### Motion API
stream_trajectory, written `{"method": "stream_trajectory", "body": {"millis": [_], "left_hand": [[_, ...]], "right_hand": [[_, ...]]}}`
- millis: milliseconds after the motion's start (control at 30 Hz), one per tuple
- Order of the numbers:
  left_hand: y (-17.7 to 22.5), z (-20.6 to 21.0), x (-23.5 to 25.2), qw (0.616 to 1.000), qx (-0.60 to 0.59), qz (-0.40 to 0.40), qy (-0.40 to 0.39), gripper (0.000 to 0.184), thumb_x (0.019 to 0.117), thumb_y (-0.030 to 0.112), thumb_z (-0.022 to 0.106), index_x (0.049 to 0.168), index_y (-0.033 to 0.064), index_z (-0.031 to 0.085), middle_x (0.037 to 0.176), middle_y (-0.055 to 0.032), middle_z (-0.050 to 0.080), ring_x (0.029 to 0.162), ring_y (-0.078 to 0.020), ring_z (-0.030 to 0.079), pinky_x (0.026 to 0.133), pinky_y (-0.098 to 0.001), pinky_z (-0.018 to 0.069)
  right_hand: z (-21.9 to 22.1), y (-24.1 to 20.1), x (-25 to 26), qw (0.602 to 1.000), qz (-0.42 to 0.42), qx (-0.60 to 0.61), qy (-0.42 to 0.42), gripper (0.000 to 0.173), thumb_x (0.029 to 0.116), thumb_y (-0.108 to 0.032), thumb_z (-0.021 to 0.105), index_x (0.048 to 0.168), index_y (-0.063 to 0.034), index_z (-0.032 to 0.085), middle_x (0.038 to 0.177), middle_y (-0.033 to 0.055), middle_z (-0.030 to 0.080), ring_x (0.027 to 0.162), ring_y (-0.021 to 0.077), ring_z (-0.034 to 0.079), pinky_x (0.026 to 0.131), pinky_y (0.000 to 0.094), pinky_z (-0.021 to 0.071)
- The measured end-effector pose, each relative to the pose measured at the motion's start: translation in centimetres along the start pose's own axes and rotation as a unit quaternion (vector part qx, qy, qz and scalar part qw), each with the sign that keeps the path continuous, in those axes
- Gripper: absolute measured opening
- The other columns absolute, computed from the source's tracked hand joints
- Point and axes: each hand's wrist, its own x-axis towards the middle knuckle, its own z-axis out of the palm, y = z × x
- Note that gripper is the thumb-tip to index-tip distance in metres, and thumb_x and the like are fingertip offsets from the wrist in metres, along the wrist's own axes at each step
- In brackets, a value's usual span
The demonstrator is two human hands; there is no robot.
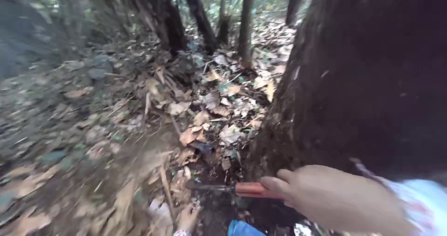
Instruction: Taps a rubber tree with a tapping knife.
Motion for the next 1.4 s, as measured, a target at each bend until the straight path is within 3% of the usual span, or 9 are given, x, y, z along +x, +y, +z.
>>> {"method": "stream_trajectory", "body": {"millis": [100,233,333,400,567,667,867,1233,1400], "left_hand": [[8.6,-2.8,2.2,0.994,0.009,0.111,0.009,0.033,0.0995,0.009,0.064,0.12,-0.0156,0.063,0.114,-0.0349,0.067,0.108,-0.0441,0.066,0.102,-0.0577,0.0493],[18.3,-4.6,5.9,0.96,-0.046,0.273,0.039,0.028,0.0956,0.01,0.064,0.11,-0.0141,0.065,0.091,-0.0219,0.069,0.079,-0.0236,0.067,0.078,-0.0456,0.0573],[27.1,-3.2,6.9,0.886,-0.146,0.432,0.084,0.026,0.092,0.008,0.06,0.103,-0.0156,0.064,0.083,-0.0062,0.068,0.071,0.0044,0.061,0.071,-0.0174,0.0534],[33.1,-1.8,6.9,0.8,-0.213,0.556,0.073,0.026,0.0922,0.007,0.061,0.102,-0.0167,0.064,0.087,-0.0013,0.07,0.078,0.012,0.061,0.075,-0.0104,0.0527],[45.1,2.2,6.7,0.539,-0.136,0.831,-0.02,0.036,0.1079,0.045,0.046,0.124,0.0166,0.061,0.122,0.0028,0.069,0.122,-0.0031,0.059,0.109,-0.0255,0.044],[50.8,5.2,5.3,0.36,-0.135,0.919,-0.085,0.046,0.1071,0.05,0.043,0.117,0.0102,0.064,0.108,-0.0101,0.072,0.112,-0.021,0.066,0.108,-0.0358,0.0458],[58.3,7.9,6.0,0.119,-0.133,0.964,-0.196,0.049,0.0991,0.051,0.053,0.107,0.0072,0.073,0.096,-0.0123,0.076,0.092,-0.0276,0.073,0.095,-0.0432,0.054],[69.8,9.9,5.8,0.042,-0.31,0.914,-0.257,0.075,0.1029,0.06,0.026,0.081,0.0054,0.074,0.077,-0.0127,0.074,0.076,-0.0271,0.072,0.084,-0.0467,0.0559],[73.5,10.6,5.5,0.078,-0.319,0.895,-0.303,0.073,0.1019,0.056,0.028,0.085,0.0016,0.075,0.084,-0.0157,0.076,0.083,-0.0294,0.074,0.09,-0.0505,0.0533]], "right_hand": [[1.6,5.1,2.3,0.952,0.097,0.288,0.042,0.04,0.0972,-0.006,0.065,0.136,0.0017,0.058,0.109,0.0244,0.069,0.094,0.0362,0.069,0.085,0.0521,0.0549],[5.7,7.2,3.0,0.843,0.094,0.404,0.342,0.054,0.0844,-0.001,0.061,0.137,0.0054,0.054,0.094,0.0125,0.068,0.069,0.0097,0.061,0.063,0.025,0.0528],[6.3,7.4,3.4,0.775,0.056,0.437,0.453,0.061,0.1007,-0.019,0.056,0.156,-0.0072,0.033,0.095,0.001,0.066,0.06,-0.0027,0.055,0.053,0.0152,0.0498],[6.6,7.1,3.7,0.747,0.101,0.438,0.489,0.058,0.105,-0.025,0.053,0.158,-0.0158,0.031,0.089,-0.003,0.064,0.056,-0.0045,0.051,0.049,0.0144,0.0465],[5.3,6.0,7.3,0.678,0.27,0.365,0.578,0.061,0.0879,0.0,0.059,0.146,0.0074,0.043,0.09,0.0046,0.067,0.066,-0.0027,0.056,0.057,0.0148,0.0481],[4.1,5.8,11.3,0.631,0.337,0.306,0.628,0.066,0.0848,0.0,0.06,0.147,0.0109,0.04,0.1,0.0063,0.068,0.081,-0.001,0.062,0.07,0.0161,0.0528],[0.2,8.8,19.1,0.494,0.459,0.107,0.731,0.048,0.0884,-0.011,0.062,0.135,-0.0038,0.055,0.095,0.0,0.068,0.063,-0.004,0.056,0.053,0.0158,0.0498],[-13.7,12.6,21.5,0.483,0.608,0.029,0.63,0.036,0.0934,-0.007,0.049,0.126,0.0076,0.056,0.088,0.0058,0.061,0.06,0.0024,0.056,0.054,0.0207,0.0505],[-15.6,17.0,21.2,0.478,0.63,-0.075,0.607,0.043,0.0935,-0.004,0.051,0.134,0.0105,0.055,0.108,0.0205,0.068,0.091,0.0179,0.067,0.081,0.0339,0.0562]]}}
